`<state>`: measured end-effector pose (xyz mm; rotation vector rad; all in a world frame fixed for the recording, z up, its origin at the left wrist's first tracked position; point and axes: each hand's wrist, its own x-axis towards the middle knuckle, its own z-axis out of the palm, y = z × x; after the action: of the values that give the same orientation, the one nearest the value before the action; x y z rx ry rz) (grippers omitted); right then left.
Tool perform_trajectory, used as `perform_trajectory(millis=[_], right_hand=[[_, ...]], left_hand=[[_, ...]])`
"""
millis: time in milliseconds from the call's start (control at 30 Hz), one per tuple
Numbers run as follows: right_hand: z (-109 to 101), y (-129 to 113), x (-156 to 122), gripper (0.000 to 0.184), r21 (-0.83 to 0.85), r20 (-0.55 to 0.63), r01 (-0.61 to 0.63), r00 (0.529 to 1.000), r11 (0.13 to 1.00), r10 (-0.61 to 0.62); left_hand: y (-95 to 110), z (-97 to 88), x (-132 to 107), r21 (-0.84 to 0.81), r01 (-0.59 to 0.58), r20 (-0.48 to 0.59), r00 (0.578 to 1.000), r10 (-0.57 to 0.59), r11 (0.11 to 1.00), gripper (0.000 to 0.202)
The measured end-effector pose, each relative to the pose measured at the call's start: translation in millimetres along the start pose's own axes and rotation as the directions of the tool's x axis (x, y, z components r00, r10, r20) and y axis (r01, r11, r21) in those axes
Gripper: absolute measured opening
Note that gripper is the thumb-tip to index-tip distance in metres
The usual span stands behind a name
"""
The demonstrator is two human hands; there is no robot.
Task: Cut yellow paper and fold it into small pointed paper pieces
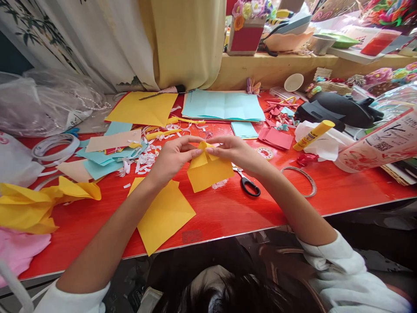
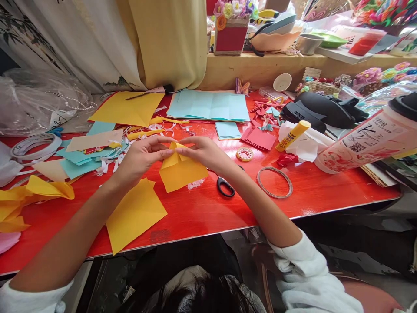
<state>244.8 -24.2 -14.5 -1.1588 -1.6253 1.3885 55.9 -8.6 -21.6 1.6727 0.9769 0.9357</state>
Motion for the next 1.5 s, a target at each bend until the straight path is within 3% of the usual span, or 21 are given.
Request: perform_trajectory(millis=[167,533,833,1033,1500], right_hand=[[-2.4,-6.8,-3.6,0.033,0.013,0.13,-0.037,0.991,0.999,0.035],[-1.6,-3.7,-1.6,0.024,-0.125,0.093,-0.042,0.994,0.991,0.054],[0.0,-1.7,0.3,0.023,-0.088,0.076,-0.083,0.993,0.993,0.09],[-3.9,-0.8,0.9,0.028,0.016,0.123,-0.119,0.986,0.993,0.117],[-8.3,1.9,2.0,0.031,0.077,0.177,-0.169,0.972,0.983,0.154]], left_hand=[[-3.2,0.6,-1.0,0.182,-0.028,-0.005,1.0,0.029,0.983,0.029],[-4.8,2.6,-2.7,0.276,-0.073,0.015,0.997,0.072,0.958,0.025],[1.5,-0.8,-1.5,0.187,0.031,0.076,0.996,-0.046,0.982,0.031],[6.6,-4.8,-2.2,0.133,0.029,0.256,0.965,-0.063,0.991,0.025],[4.7,-3.5,-1.7,0.111,0.05,0.252,0.965,-0.077,0.993,0.027]])
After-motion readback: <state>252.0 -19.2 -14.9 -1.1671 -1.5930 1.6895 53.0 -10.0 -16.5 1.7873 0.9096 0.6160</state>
